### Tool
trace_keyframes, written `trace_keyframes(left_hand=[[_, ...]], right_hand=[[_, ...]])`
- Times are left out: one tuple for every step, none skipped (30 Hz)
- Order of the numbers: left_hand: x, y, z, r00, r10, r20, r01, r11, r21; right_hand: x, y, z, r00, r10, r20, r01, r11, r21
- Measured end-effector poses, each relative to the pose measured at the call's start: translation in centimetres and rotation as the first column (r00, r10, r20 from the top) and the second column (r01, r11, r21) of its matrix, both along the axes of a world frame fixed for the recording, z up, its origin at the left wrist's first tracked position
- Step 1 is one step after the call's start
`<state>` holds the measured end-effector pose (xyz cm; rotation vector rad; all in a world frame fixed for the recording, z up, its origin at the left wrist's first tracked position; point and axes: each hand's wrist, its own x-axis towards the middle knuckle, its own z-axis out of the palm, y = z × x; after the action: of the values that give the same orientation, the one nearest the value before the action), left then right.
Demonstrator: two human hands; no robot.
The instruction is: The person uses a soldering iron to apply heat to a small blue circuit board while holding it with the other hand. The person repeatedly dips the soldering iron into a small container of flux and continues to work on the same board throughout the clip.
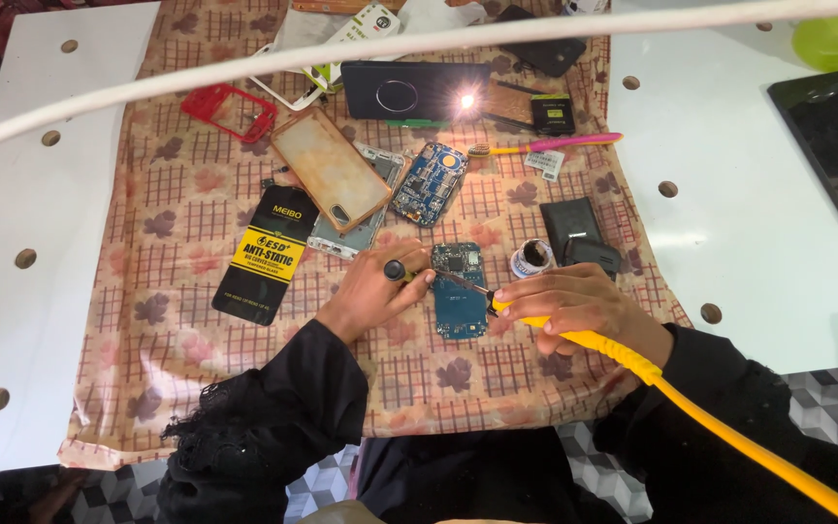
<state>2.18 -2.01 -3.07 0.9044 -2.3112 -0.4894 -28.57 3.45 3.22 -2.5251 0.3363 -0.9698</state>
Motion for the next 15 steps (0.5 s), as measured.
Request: trace_keyframes(left_hand=[[-0.08, 0.04, -0.05, 1.0, -0.006, -0.005, 0.005, 1.0, -0.021], [-0.05, 0.05, -0.05, 1.0, -0.011, -0.011, 0.01, 0.999, -0.044], [-0.05, -0.07, -0.01, 1.0, -0.016, -0.016, 0.015, 0.998, -0.069], [-0.1, -0.16, -0.01, 1.0, -0.019, -0.01, 0.018, 0.997, -0.073], [-0.16, -0.14, -0.08, 1.0, -0.021, -0.005, 0.02, 0.997, -0.075], [-0.14, -0.12, -0.09, 1.0, -0.022, -0.001, 0.022, 0.997, -0.076], [-0.16, -0.1, -0.11, 1.0, -0.02, 0.003, 0.02, 0.998, -0.064], [-0.24, -0.1, -0.14, 1.0, -0.019, 0.007, 0.019, 0.998, -0.052], [-0.32, -0.11, -0.16, 1.0, -0.018, 0.012, 0.019, 0.999, -0.039], [-0.28, -0.05, -0.13, 1.0, -0.017, 0.012, 0.017, 0.999, -0.028], [-0.29, -0.04, -0.07, 1.0, -0.016, 0.013, 0.017, 1.0, -0.017], [-0.31, -0.03, 0.01, 1.0, -0.017, 0.014, 0.017, 1.0, -0.008], [-0.36, 0.0, 0.11, 1.0, -0.023, 0.006, 0.023, 1.0, -0.017], [-0.31, 0.01, 0.21, 1.0, -0.028, -0.002, 0.028, 0.999, -0.029], [-0.27, 0.02, 0.3, 0.999, -0.033, -0.01, 0.033, 0.999, -0.04]], right_hand=[[-0.07, 0.05, -0.05, 1.0, 0.001, 0.001, -0.001, 1.0, 0.0], [-0.09, 0.08, -0.09, 1.0, 0.003, 0.001, -0.003, 1.0, -0.001], [-0.12, 0.11, -0.11, 1.0, -0.013, 0.001, 0.013, 1.0, -0.007], [-0.12, 0.14, -0.12, 1.0, -0.027, 0.001, 0.027, 1.0, -0.012], [-0.11, 0.12, -0.12, 0.999, -0.04, 0.0, 0.04, 0.999, -0.015], [-0.08, 0.14, -0.08, 1.0, -0.024, 0.005, 0.024, 1.0, -0.018], [-0.06, 0.11, -0.04, 1.0, -0.007, 0.012, 0.007, 1.0, -0.021], [-0.01, 0.12, 0.05, 1.0, 0.01, 0.019, -0.01, 1.0, -0.023], [0.0, 0.14, 0.14, 1.0, 0.006, 0.018, -0.006, 1.0, -0.03], [0.04, 0.17, 0.26, 1.0, 0.002, 0.018, -0.001, 0.999, -0.036], [0.02, 0.26, 0.41, 1.0, -0.004, 0.017, 0.005, 0.999, -0.043], [0.0, 0.34, 0.54, 0.999, -0.025, -0.022, 0.025, 0.999, -0.024], [-0.07, 0.43, 0.68, 0.997, -0.045, -0.061, 0.045, 0.999, -0.007], [-0.12, 0.52, 0.78, 0.993, -0.064, -0.101, 0.065, 0.998, 0.008], [-0.2, 0.59, 0.82, 0.996, -0.052, -0.073, 0.052, 0.999, 0.002]])
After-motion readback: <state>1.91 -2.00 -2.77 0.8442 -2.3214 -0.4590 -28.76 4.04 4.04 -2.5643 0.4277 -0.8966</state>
